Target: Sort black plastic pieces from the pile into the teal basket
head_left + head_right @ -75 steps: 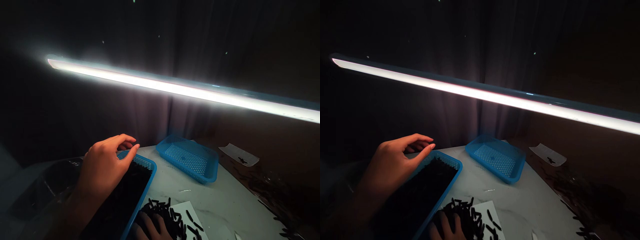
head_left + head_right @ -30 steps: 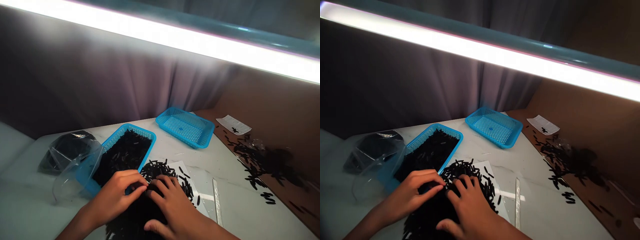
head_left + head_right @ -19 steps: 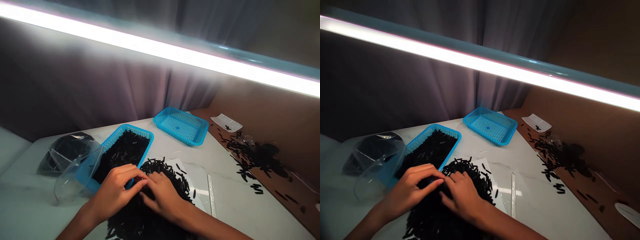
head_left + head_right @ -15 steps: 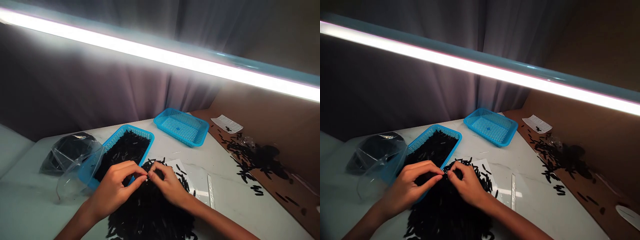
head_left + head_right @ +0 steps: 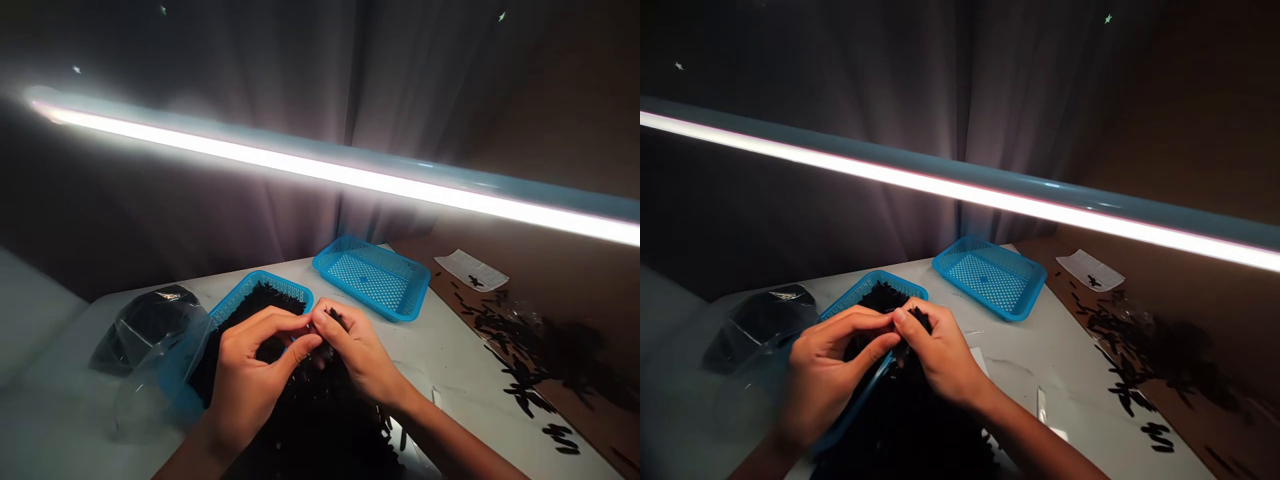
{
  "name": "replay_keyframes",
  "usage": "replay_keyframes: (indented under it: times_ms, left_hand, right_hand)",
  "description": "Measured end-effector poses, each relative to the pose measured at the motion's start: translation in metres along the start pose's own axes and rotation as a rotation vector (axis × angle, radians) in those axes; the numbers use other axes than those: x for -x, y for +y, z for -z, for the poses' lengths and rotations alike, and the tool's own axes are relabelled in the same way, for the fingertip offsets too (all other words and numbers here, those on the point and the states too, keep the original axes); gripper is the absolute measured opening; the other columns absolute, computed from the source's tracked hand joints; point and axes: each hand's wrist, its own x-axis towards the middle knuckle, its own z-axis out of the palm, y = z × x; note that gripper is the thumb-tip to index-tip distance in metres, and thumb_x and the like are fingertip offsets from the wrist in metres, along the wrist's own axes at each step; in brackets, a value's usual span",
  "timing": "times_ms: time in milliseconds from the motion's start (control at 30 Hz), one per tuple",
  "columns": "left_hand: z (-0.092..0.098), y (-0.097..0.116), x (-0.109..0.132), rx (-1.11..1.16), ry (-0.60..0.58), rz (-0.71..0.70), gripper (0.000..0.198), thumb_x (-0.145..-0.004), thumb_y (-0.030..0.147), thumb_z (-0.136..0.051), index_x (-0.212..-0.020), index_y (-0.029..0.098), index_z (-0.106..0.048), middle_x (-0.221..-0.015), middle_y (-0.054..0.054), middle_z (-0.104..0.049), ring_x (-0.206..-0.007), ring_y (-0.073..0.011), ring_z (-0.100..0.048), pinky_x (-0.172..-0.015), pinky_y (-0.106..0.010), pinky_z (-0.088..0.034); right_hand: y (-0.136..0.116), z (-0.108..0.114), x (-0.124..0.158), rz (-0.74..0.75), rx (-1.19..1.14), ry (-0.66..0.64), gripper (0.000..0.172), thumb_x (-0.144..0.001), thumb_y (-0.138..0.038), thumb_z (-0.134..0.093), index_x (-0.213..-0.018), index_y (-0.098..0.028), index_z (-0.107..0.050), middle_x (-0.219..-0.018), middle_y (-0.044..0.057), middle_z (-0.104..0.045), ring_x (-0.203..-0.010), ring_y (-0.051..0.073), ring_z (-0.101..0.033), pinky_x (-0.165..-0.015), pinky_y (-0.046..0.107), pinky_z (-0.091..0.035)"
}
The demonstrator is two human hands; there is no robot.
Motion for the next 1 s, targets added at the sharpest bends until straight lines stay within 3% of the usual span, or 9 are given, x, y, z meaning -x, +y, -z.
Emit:
replay_keyframes:
  times_ms: [200, 367, 633, 833, 1000]
  left_hand:
    - [-0.001, 0.005, -0.012, -0.040, -0.020, -0.012, 0.013, -0.088, 0.013, -0.076, -0.089, 0.026, -0.076, -0.082, 0.007, -0.076, -0.074, -0.0079, -0.071, -0.070, -0.015, -0.057]
    - [0.001, 0.003, -0.016, 0.100, 0.044, 0.156, 0.011, -0.088, 0.019, -0.077, -0.090, 0.030, -0.078, -0.084, 0.007, -0.079, -0.076, -0.0086, -0.076, -0.070, -0.010, -0.060]
    - [0.003, -0.001, -0.012, 0.357, -0.008, 0.329, 0.010, -0.087, 0.020, -0.078, -0.091, 0.029, -0.080, -0.081, 0.006, -0.079, -0.068, -0.0070, -0.075, -0.068, -0.007, -0.060]
    - [0.004, 0.003, -0.010, 0.181, 0.015, 0.204, 0.014, -0.088, 0.018, -0.078, -0.093, 0.031, -0.078, -0.088, 0.008, -0.078, -0.080, -0.0074, -0.076, -0.074, -0.008, -0.060]
    - [0.008, 0.001, -0.009, 0.010, 0.049, -0.043, 0.017, -0.088, 0.013, -0.078, -0.095, 0.028, -0.076, -0.088, 0.008, -0.077, -0.082, -0.0068, -0.074, -0.078, -0.012, -0.060]
  right_hand:
    - [-0.012, 0.013, -0.002, 0.097, 0.202, 0.011, 0.043, -0.101, -0.051, -0.061, -0.075, -0.017, -0.060, -0.072, -0.003, -0.053, -0.067, 0.011, -0.045, -0.063, 0.025, -0.038]
    - [-0.015, 0.019, 0.000, 0.053, 0.201, 0.026, 0.039, -0.101, -0.050, -0.060, -0.079, -0.018, -0.063, -0.070, -0.003, -0.053, -0.064, 0.010, -0.046, -0.059, 0.024, -0.036]
    - [-0.023, 0.014, 0.007, 0.093, 0.321, 0.027, 0.028, -0.103, -0.039, -0.058, -0.084, -0.019, -0.063, -0.070, -0.004, -0.054, -0.065, 0.010, -0.047, -0.061, 0.023, -0.039]
    - [-0.026, 0.013, 0.014, 0.211, 0.581, 0.091, 0.019, -0.102, -0.031, -0.056, -0.087, -0.021, -0.061, -0.069, -0.005, -0.055, -0.061, 0.010, -0.049, -0.058, 0.024, -0.037]
    - [-0.021, 0.016, 0.018, 0.359, 0.730, 0.079, 0.013, -0.103, -0.029, -0.056, -0.093, -0.022, -0.060, -0.068, -0.005, -0.056, -0.056, 0.010, -0.050, -0.051, 0.022, -0.037]
